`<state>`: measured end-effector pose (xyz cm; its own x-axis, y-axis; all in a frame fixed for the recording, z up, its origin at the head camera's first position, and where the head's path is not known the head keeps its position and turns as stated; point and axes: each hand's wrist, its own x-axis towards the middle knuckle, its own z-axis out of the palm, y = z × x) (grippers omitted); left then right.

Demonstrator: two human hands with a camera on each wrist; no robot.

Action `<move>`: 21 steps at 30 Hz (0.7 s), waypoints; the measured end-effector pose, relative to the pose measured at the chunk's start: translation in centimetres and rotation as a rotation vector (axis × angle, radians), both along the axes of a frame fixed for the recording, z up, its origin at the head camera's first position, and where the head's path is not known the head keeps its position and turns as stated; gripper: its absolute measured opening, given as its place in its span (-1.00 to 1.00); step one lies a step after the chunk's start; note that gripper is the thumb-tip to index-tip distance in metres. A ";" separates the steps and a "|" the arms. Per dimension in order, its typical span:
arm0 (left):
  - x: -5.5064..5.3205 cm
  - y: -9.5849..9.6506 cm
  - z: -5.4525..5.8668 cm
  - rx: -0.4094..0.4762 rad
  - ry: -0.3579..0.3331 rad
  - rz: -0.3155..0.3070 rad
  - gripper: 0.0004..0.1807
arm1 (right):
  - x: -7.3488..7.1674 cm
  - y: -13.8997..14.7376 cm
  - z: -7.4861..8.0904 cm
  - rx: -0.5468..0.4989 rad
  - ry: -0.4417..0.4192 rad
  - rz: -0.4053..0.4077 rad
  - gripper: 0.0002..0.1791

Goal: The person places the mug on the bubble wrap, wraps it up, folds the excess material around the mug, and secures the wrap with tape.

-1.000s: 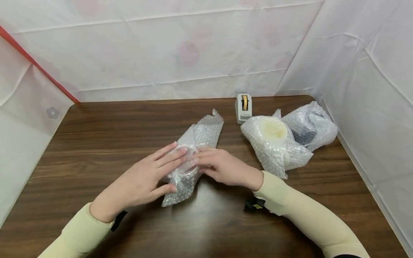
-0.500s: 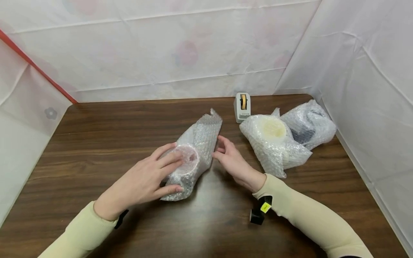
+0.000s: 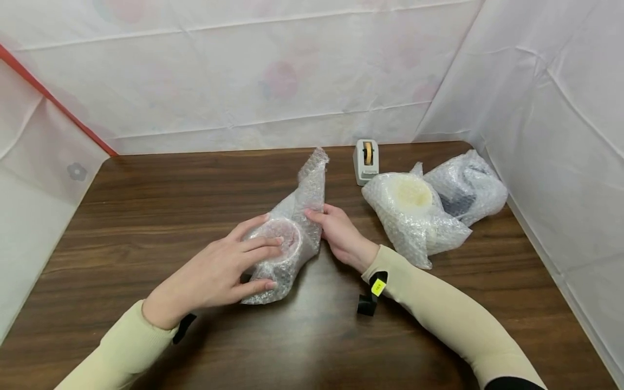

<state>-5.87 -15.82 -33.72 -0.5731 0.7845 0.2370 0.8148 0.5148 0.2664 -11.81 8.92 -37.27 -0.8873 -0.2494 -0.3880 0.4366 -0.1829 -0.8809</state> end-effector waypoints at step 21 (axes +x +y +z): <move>-0.9 1.6 -0.1 -0.049 0.018 -0.013 -0.46 | 3.5 1.7 2.0 0.235 0.619 0.249 -0.53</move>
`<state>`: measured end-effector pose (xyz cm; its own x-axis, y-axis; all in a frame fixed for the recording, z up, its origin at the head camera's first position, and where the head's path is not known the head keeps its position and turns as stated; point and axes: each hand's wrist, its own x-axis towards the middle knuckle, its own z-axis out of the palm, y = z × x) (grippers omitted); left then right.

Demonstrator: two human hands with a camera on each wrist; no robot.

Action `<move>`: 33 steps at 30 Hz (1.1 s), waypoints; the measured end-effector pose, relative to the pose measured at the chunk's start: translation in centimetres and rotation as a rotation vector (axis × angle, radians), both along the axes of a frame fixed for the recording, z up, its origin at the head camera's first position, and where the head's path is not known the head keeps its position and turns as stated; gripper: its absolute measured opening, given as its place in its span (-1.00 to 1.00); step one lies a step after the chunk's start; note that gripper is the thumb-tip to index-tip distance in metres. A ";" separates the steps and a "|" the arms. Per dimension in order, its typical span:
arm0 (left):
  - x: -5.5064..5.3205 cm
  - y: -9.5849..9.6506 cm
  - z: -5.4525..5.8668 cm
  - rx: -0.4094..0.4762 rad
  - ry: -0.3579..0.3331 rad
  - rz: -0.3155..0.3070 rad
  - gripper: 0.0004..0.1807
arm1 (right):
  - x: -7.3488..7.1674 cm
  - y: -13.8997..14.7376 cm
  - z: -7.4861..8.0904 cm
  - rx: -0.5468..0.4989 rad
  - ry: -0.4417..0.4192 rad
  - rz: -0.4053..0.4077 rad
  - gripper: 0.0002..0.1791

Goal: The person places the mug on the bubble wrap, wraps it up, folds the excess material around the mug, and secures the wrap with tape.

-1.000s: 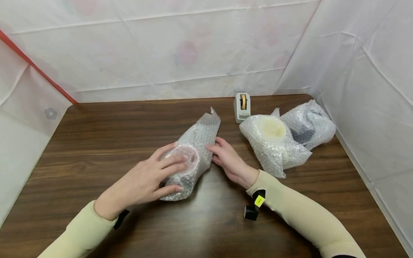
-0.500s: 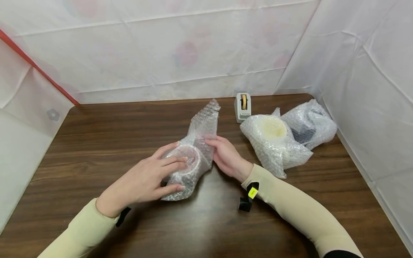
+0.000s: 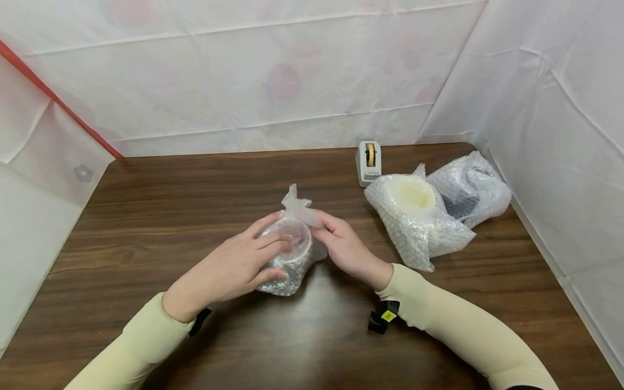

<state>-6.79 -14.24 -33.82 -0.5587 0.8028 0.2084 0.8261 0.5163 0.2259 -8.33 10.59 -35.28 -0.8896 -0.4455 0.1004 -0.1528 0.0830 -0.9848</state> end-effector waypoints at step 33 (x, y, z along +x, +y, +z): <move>0.3 -0.4 -0.3 0.420 0.094 -0.080 -0.65 | 0.5 -0.8 0.4 0.290 0.162 -0.044 -0.58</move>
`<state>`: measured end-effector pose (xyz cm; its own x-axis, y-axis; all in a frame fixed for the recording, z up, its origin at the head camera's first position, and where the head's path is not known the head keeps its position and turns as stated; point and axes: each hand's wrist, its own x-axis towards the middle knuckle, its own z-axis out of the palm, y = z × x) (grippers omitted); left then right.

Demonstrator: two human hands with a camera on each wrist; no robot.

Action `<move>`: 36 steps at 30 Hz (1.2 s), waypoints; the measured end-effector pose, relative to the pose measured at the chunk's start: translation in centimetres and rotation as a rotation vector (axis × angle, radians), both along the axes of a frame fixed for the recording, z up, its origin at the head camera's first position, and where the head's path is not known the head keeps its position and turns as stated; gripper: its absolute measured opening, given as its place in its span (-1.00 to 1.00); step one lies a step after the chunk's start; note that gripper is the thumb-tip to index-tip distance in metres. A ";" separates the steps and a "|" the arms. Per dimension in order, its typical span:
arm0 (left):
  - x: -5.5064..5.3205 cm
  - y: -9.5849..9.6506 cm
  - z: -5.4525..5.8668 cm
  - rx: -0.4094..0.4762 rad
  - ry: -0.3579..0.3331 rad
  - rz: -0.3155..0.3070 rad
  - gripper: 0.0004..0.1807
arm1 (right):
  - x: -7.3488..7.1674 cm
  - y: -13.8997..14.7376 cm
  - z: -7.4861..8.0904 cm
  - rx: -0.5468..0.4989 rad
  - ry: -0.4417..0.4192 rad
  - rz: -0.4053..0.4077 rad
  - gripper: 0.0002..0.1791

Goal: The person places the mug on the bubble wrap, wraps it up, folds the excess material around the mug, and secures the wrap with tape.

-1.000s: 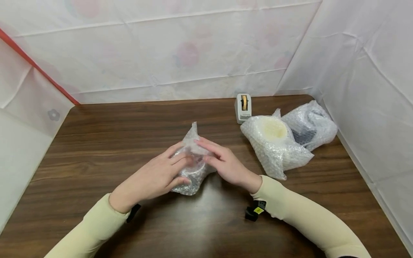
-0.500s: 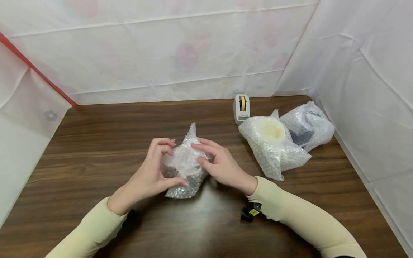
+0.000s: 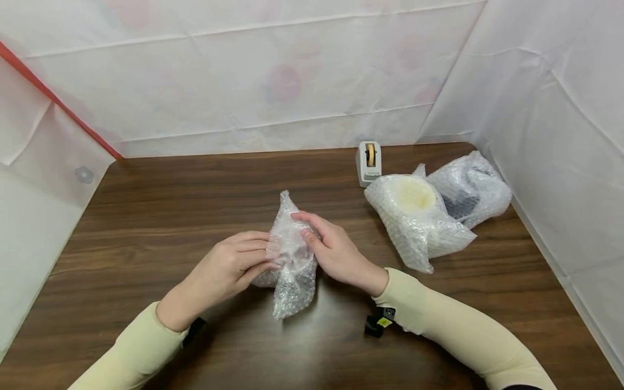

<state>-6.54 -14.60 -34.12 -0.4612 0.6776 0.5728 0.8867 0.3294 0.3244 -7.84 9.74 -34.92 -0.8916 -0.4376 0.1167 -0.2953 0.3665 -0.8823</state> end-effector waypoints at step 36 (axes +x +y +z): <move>-0.9 0.6 0.0 -0.194 0.067 -0.077 -0.54 | -0.9 0.4 1.1 0.119 0.023 -0.064 -0.65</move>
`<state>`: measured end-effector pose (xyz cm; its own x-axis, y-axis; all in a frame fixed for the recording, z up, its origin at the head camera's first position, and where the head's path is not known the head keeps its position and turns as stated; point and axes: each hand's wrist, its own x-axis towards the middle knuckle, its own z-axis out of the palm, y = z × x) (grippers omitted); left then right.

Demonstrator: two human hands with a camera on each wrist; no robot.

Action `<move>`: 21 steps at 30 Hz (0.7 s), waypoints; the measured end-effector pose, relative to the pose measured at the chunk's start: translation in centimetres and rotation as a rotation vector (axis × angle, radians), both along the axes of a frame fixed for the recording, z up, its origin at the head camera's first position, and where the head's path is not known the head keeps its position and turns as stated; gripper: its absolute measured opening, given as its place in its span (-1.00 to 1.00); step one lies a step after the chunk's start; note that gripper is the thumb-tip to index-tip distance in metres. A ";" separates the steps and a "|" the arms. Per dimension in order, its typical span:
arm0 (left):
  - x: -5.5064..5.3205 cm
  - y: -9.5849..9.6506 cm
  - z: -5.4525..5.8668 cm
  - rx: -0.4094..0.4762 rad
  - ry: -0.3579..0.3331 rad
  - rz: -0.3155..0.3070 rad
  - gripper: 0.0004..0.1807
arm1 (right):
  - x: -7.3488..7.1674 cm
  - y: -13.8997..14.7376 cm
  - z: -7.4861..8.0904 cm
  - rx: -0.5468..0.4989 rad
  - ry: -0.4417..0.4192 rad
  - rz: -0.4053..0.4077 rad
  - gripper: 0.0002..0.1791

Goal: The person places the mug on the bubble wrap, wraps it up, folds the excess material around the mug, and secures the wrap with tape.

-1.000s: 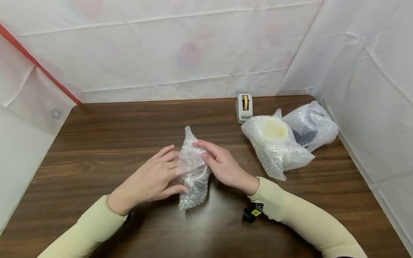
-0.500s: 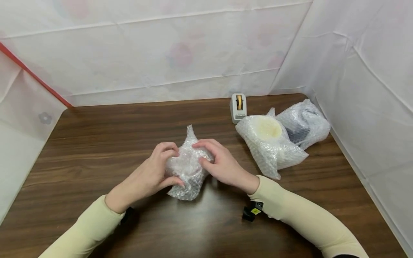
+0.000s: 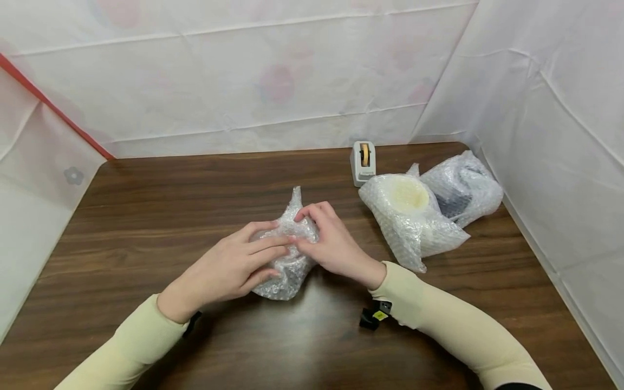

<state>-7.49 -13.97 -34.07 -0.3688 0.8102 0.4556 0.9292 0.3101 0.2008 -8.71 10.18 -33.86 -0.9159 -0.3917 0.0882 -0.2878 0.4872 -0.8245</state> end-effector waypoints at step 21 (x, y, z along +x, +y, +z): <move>0.5 0.9 -0.4 -0.153 0.066 0.092 -0.46 | -11.1 6.5 16.0 0.129 0.004 -0.278 -0.78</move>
<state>-6.98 -13.04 -34.47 -0.4183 0.8360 0.3550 0.9050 0.4170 0.0844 -19.79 16.73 -17.83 -0.9893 -0.1340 0.0585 -0.1321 0.6483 -0.7499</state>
